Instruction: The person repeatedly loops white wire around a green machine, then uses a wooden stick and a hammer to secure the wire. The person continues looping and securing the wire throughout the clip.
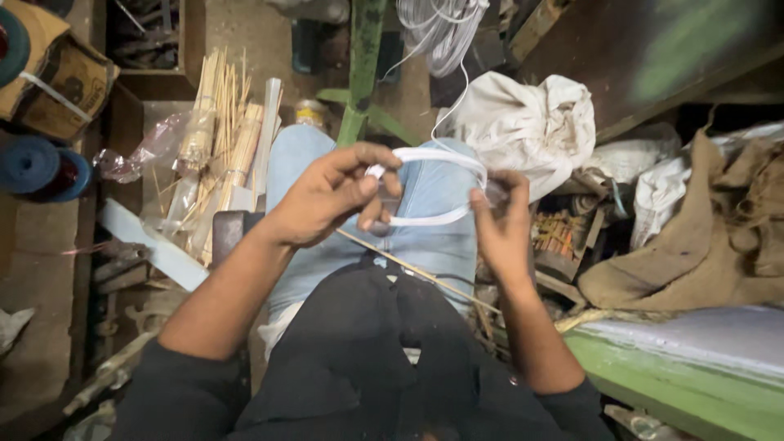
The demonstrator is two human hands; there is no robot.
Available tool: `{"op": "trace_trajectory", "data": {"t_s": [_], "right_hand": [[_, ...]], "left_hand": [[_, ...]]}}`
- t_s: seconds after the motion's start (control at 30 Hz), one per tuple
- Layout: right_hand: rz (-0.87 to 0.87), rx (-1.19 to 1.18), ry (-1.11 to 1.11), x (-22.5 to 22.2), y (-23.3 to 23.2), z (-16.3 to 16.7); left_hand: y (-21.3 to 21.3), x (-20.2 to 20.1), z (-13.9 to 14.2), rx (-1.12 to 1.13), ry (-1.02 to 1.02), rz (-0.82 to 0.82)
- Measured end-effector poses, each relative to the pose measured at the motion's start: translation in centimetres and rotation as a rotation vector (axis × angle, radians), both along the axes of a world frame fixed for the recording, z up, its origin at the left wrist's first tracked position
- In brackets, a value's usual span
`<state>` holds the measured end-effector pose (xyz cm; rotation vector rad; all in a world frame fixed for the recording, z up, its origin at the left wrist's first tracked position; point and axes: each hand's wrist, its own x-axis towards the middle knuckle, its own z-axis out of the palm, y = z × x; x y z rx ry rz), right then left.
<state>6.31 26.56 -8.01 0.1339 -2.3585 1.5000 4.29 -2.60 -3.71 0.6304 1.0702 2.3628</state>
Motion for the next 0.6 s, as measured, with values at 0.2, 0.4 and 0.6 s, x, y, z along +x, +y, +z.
{"op": "trace_trajectory", "data": {"t_s": [0.2,0.4,0.6], "right_hand": [[0.469,0.540,0.632,-1.0,-3.1,6.1],[0.451,0.464,0.332,-2.4,-4.2,6.0],[0.386,0.449,0.293,-1.1,-3.9,4.9]], "left_hand": [[0.6,-0.4,1.5,-0.082,-0.026,0.005],[1.1,-1.1,2.5,-0.093,-0.002,0.145],[1.2,-1.0,3.5,-0.283,0.429,0.085]]}}
